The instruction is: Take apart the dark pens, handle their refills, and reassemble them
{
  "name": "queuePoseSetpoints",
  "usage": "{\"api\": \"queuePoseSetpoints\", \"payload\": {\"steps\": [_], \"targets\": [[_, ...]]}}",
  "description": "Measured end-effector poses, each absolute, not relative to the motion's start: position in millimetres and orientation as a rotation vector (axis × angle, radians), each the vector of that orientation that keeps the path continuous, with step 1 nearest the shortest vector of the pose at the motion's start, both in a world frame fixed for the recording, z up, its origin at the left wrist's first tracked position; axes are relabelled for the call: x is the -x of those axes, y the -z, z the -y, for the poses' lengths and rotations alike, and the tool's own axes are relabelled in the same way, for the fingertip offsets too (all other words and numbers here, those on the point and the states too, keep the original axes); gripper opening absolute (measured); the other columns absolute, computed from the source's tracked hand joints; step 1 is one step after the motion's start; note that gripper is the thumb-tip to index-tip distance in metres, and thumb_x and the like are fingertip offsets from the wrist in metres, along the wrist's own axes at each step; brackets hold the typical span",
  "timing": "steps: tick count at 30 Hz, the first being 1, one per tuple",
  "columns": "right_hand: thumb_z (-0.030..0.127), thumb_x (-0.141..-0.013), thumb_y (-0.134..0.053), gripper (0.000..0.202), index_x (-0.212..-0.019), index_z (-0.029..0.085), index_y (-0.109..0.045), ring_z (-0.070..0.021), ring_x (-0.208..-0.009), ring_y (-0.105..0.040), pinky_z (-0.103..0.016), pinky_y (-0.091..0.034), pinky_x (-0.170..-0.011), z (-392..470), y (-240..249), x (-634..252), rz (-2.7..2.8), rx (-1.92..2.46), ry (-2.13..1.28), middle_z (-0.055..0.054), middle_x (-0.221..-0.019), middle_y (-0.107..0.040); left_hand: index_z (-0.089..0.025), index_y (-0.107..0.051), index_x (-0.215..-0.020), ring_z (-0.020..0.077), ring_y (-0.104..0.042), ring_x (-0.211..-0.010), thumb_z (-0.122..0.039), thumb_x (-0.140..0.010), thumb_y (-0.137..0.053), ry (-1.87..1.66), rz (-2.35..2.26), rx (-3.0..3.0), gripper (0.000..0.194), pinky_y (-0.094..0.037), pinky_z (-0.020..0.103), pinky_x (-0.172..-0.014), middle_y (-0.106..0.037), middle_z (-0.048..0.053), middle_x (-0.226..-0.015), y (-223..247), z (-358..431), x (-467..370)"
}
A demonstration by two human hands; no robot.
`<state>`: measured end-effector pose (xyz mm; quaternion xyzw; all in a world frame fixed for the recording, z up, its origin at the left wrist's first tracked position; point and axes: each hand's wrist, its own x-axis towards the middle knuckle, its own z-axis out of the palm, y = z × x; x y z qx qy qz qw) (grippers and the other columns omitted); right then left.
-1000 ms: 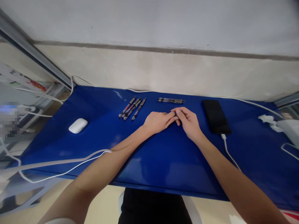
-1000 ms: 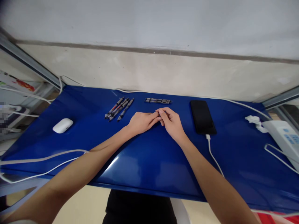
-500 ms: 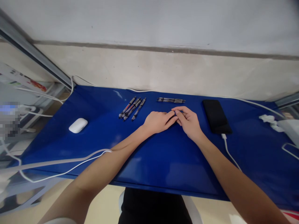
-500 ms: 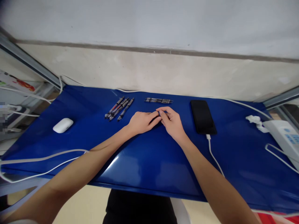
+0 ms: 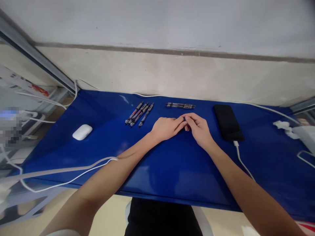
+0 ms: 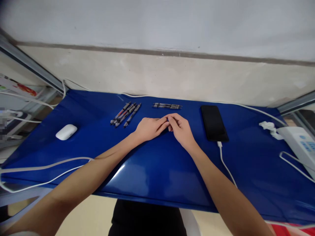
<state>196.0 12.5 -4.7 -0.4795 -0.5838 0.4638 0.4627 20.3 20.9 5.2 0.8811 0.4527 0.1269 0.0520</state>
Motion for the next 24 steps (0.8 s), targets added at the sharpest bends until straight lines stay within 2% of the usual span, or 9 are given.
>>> {"api": "queuePoseSetpoints", "payload": {"steps": [3,8,13,24], "targets": [[0.040,-0.096,-0.061,0.022,-0.097,0.022,-0.074,-0.0138,-0.064,-0.058,-0.029,-0.050,-0.062,-13.5,6.9,-197.5,1.443,1.177,-1.111,-0.001,-0.075,-0.065,-0.024,-0.062,-0.130,0.0219,-0.073,-0.080,-0.052,-0.108,-0.025,-0.410,-1.373,-2.665,0.051,-0.046,0.028,-0.062,-0.078,0.006,-0.100,-5.5,-20.1,-20.4],[0.038,-0.095,-0.061,0.021,-0.098,0.022,-0.074,-0.0142,-0.066,-0.058,-0.030,-0.051,-0.063,-14.8,8.9,-198.8,1.455,1.171,-1.107,-0.002,-0.078,-0.066,-0.023,-0.065,-0.124,0.0218,-0.073,-0.079,-0.050,-0.107,-0.025,-0.420,-1.360,-2.656,0.051,-0.047,0.028,-0.063,-0.078,0.007,-0.098,-6.1,-19.5,-20.4],[0.039,-0.096,-0.059,0.022,-0.101,0.023,-0.073,-0.0133,-0.065,-0.055,-0.030,-0.049,-0.065,-16.1,10.4,-199.2,1.495,1.164,-1.074,-0.002,-0.082,-0.067,-0.022,-0.066,-0.122,0.0227,-0.073,-0.078,-0.049,-0.107,-0.026,-0.434,-1.359,-2.662,0.050,-0.047,0.029,-0.061,-0.078,0.006,-0.097,-6.1,-19.3,-20.4],[0.044,-0.099,-0.055,0.027,-0.107,0.025,-0.072,-0.0155,-0.075,-0.059,-0.030,-0.051,-0.069,-15.6,10.0,-199.8,1.561,1.198,-1.058,-0.003,-0.089,-0.067,-0.021,-0.066,-0.121,0.0237,-0.073,-0.078,-0.049,-0.107,-0.026,-0.390,-1.379,-2.660,0.050,-0.049,0.031,-0.064,-0.078,0.009,-0.095,-7.1,-18.6,-20.9]]}}
